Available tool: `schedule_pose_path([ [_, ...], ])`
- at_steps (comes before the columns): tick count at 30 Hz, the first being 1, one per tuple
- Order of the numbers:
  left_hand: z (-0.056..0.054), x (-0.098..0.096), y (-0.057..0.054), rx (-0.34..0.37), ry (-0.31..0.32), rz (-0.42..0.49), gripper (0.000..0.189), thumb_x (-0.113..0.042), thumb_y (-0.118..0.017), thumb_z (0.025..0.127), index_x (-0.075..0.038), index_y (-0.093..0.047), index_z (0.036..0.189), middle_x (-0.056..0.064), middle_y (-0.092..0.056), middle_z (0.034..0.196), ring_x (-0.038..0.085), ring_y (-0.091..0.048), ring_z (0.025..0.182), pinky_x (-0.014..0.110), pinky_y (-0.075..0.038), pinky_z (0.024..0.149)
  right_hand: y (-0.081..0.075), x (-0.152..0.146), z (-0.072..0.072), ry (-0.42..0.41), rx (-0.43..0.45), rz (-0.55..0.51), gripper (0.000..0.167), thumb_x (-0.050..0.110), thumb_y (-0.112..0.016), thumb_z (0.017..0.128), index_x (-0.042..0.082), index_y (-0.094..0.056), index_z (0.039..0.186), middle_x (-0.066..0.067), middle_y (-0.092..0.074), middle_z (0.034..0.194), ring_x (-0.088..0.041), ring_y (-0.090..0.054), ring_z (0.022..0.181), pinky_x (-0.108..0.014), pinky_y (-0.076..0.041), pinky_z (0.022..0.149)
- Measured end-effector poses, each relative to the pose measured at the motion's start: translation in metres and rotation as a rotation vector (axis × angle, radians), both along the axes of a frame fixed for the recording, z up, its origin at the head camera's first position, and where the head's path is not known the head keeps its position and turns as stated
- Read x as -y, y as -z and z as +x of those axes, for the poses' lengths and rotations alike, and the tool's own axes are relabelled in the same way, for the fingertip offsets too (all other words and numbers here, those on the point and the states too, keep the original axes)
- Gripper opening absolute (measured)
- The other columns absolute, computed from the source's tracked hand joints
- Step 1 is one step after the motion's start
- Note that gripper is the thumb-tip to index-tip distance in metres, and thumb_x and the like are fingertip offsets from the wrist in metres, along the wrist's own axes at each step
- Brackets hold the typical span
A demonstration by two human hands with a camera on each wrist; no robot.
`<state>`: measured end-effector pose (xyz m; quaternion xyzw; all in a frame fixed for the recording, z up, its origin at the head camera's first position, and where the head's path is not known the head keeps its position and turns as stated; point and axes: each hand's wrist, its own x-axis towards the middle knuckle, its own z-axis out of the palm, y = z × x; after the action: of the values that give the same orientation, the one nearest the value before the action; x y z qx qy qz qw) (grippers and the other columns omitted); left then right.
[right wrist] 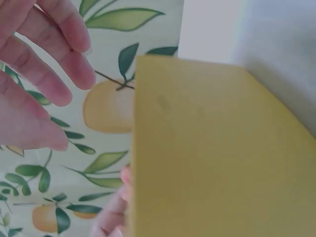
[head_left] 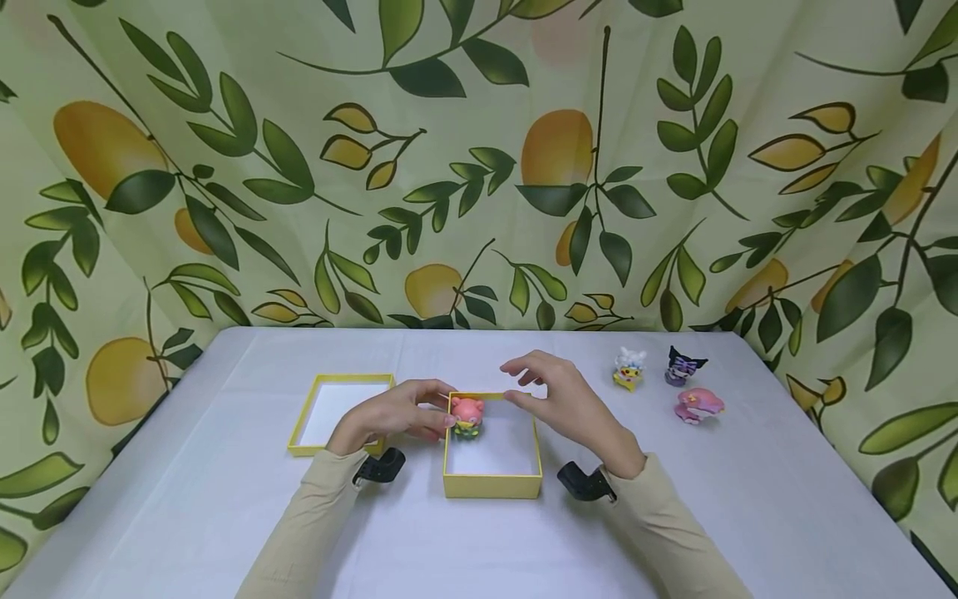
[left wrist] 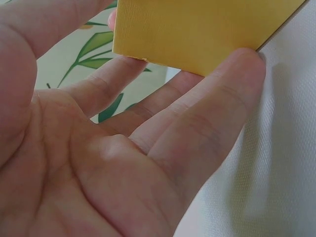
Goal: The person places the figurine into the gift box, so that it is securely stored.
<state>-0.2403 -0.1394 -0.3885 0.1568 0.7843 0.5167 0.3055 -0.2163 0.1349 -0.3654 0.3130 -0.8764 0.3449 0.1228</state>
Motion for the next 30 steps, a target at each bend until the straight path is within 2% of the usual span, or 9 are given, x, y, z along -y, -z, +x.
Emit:
schedule_pose_path([
  [18, 0.001, 0.001, 0.001, -0.002, 0.005, 0.012, 0.056, -0.018, -0.069, 0.093, 0.001, -0.047, 0.140, 0.022, -0.054, 0.134, 0.021, -0.069, 0.093, 0.038, -0.060, 0.091, -0.016, -0.038, -0.011, 0.141, 0.001, -0.034, 0.032, 0.010, -0.077, 0.086, 0.004, -0.068, 0.115, -0.011, -0.071, 0.112, -0.028, -0.071, 0.097, -0.046, -0.059, 0.086],
  [30, 0.001, 0.000, 0.000, -0.003, 0.008, 0.008, 0.056, -0.018, -0.070, 0.093, 0.001, -0.046, 0.140, 0.022, -0.054, 0.133, 0.021, -0.069, 0.092, 0.038, -0.060, 0.091, -0.012, -0.065, -0.021, 0.246, 0.034, -0.042, 0.035, 0.013, -0.075, 0.089, 0.004, -0.066, 0.121, -0.017, -0.070, 0.114, -0.032, -0.067, 0.103, -0.050, -0.056, 0.089],
])
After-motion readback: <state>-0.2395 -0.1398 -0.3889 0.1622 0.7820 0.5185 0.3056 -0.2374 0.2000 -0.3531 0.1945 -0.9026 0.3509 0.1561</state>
